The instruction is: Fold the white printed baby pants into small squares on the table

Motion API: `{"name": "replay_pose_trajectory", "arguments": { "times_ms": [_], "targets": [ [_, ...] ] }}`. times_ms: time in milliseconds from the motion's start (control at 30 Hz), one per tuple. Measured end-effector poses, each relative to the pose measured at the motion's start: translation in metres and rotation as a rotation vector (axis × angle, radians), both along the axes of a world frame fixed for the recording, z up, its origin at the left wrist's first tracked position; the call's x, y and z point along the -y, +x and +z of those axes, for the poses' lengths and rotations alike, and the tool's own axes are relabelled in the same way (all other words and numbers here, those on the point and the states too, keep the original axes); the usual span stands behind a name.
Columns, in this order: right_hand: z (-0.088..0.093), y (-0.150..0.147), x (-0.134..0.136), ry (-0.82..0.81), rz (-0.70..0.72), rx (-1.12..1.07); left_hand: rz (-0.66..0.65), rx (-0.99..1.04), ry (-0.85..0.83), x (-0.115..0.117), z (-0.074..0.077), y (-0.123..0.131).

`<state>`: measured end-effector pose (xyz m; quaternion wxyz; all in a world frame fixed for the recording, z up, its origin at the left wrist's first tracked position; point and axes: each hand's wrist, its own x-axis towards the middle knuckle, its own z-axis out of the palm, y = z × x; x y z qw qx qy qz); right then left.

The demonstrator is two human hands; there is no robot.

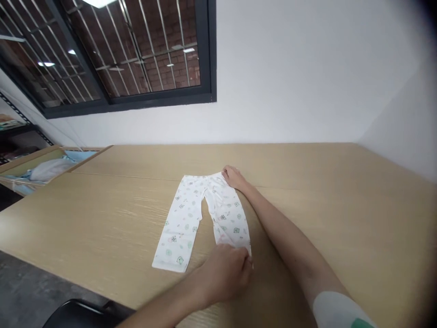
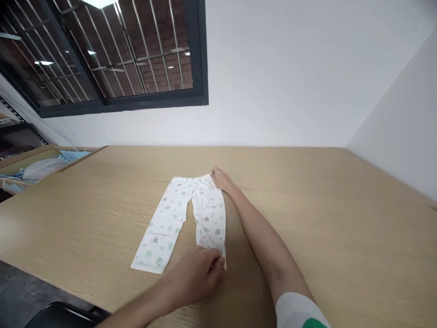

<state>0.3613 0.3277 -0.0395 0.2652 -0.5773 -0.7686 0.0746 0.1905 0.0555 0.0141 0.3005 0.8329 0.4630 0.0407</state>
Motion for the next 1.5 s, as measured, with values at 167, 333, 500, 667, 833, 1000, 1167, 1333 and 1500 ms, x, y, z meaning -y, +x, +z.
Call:
{"name": "replay_pose_trajectory", "arguments": {
  "times_ms": [167,333,500,667,833,1000,1167,1333,1500],
  "targets": [
    [0.029,-0.011,-0.001,-0.038,-0.029,-0.089,0.293,0.379,-0.2,0.018,-0.018,-0.031],
    [0.054,-0.051,-0.013,-0.072,-0.134,-0.191,0.446,0.704,-0.273,0.034,-0.022,-0.078],
    [0.048,-0.121,-0.021,-0.094,-0.138,-0.198,0.568,0.701,-0.25,0.048,-0.026,-0.127],
    [0.031,-0.183,-0.014,-0.099,-0.11,-0.124,0.619,0.314,0.091,0.054,-0.049,-0.165],
    [0.026,-0.208,-0.011,-0.124,-0.096,-0.068,0.666,0.009,0.28,0.055,-0.067,-0.184],
    [0.033,-0.211,-0.003,-0.129,-0.068,-0.05,0.7,-0.197,0.429,0.055,-0.069,-0.185],
    [0.047,-0.211,0.073,-0.045,0.32,-0.101,0.719,-0.216,0.663,0.066,-0.059,-0.17],
    [0.051,-0.199,0.191,-0.069,0.951,0.005,0.456,-0.15,0.891,0.082,-0.072,-0.146],
    [0.029,-0.185,0.233,-0.031,1.178,0.145,0.36,-0.344,0.969,0.094,-0.098,-0.138]
  ]
}}
